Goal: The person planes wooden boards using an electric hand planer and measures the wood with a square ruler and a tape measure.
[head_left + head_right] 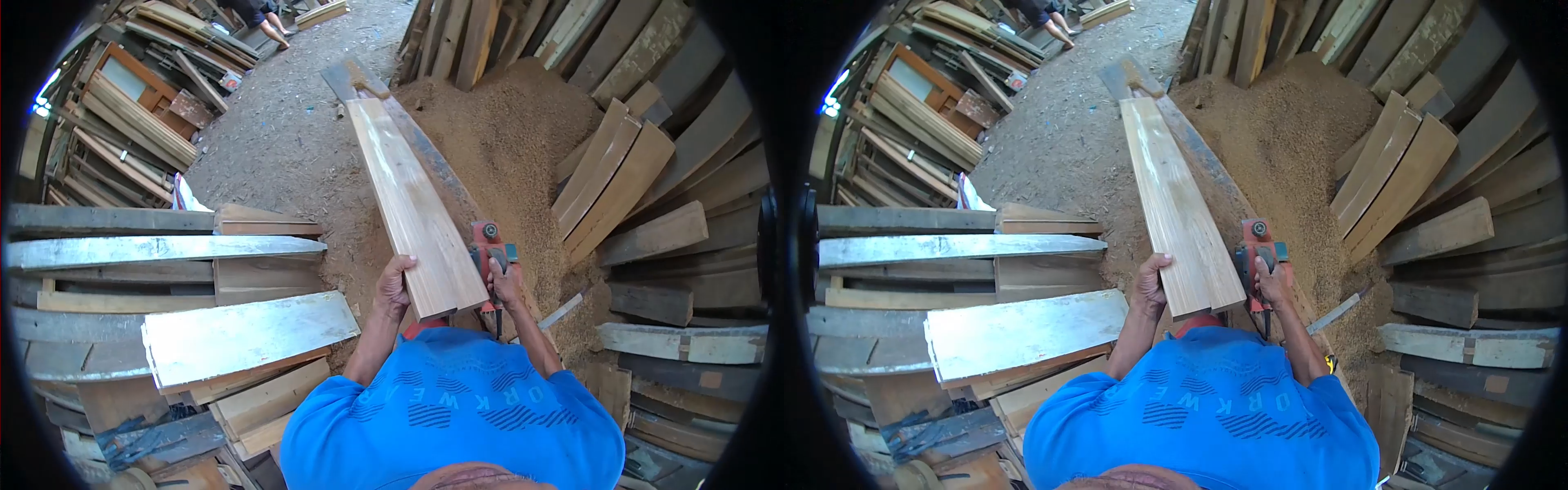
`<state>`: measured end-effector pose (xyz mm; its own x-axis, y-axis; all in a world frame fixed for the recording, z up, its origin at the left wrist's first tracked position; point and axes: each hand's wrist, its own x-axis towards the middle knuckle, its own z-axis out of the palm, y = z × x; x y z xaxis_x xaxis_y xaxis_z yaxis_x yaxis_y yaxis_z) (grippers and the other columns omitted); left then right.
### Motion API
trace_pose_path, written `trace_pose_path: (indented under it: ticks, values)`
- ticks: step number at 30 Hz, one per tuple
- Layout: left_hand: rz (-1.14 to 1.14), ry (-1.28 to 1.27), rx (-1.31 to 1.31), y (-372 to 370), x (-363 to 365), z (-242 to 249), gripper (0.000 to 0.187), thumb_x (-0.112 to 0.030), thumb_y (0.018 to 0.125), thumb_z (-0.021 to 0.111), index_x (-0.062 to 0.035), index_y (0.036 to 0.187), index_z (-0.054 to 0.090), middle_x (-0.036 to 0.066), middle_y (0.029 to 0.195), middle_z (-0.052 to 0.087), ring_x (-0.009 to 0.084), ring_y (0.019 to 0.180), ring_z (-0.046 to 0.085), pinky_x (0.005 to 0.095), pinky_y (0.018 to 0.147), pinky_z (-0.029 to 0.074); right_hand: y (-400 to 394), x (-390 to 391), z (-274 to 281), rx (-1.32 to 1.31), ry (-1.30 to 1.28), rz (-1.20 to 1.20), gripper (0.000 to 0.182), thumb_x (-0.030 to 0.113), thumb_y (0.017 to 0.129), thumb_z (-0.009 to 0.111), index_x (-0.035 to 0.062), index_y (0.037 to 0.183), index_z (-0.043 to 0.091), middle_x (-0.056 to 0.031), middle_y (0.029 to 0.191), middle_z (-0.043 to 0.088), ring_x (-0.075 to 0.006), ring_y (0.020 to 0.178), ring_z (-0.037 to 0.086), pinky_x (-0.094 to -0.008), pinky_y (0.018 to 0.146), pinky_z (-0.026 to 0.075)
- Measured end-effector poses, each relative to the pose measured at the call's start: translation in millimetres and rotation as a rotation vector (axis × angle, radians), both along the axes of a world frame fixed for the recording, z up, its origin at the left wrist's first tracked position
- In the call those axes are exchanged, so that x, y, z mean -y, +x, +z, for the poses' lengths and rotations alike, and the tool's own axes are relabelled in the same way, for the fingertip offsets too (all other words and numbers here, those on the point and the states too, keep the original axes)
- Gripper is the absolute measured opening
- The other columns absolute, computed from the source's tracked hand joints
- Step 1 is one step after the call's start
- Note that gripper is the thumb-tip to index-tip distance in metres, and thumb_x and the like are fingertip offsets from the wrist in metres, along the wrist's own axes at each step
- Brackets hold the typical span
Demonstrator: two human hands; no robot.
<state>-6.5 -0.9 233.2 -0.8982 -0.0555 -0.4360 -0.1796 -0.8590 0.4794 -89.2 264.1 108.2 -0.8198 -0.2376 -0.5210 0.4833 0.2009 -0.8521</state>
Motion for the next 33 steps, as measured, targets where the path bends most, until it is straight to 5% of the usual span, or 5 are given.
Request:
trace_pose_path:
  ticks: [5,9,13,17,33]
  values:
    - [0.055,0.131,-0.147,-11,1,68,0.073,-0.019,0.085,0.071,0.0064,0.146,0.039,0.026,0.135,0.058,0.0391,0.121,0.062,0.0544,0.108,0.050,3,-26,-10,-0.343,0.163,0.027,0.048,0.039,0.101,0.059,-0.0014,0.127,0.060,-0.0190,0.121,0.066,-0.0274,0.113,0.064,-0.0400,0.100,0.048]
    - [0.234,0.227,-0.289,-31,-9,92,0.074,-0.054,0.099,0.056,-0.0025,0.150,0.043,0.024,0.147,0.052,0.0411,0.129,0.057,0.0593,0.109,0.047,31,-96,7,-0.279,0.621,0.169,0.051,0.044,0.099,0.058,-0.0002,0.124,0.060,-0.0251,0.104,0.072,-0.0415,0.100,0.069,-0.0462,0.090,0.053]
    - [0.146,0.710,-0.489,-60,-22,81,0.075,-0.059,0.103,0.040,-0.0037,0.153,0.039,0.025,0.153,0.046,0.0437,0.140,0.045,0.0618,0.119,0.031,89,-152,-39,-0.071,1.109,0.691,0.040,0.034,0.095,0.057,-0.0001,0.114,0.067,-0.0260,0.111,0.071,-0.0424,0.098,0.069,-0.0522,0.088,0.054]
    - [0.130,0.614,-0.549,-84,-34,109,0.066,-0.051,0.106,0.033,-0.0053,0.154,0.038,0.024,0.154,0.044,0.0441,0.141,0.045,0.0642,0.117,0.032,138,-179,-112,-0.042,1.068,0.598,0.042,0.032,0.090,0.059,-0.0021,0.114,0.066,-0.0291,0.111,0.069,-0.0463,0.106,0.066,-0.0546,0.093,0.051]
    - [0.030,0.585,-0.597,-78,-4,124,0.054,-0.042,0.107,0.037,-0.0094,0.149,0.049,0.016,0.150,0.054,0.0379,0.138,0.050,0.0592,0.117,0.035,127,-159,-58,-0.118,0.867,0.424,0.040,0.026,0.091,0.060,-0.0042,0.117,0.061,-0.0327,0.110,0.067,-0.0496,0.108,0.063,-0.0558,0.094,0.050]
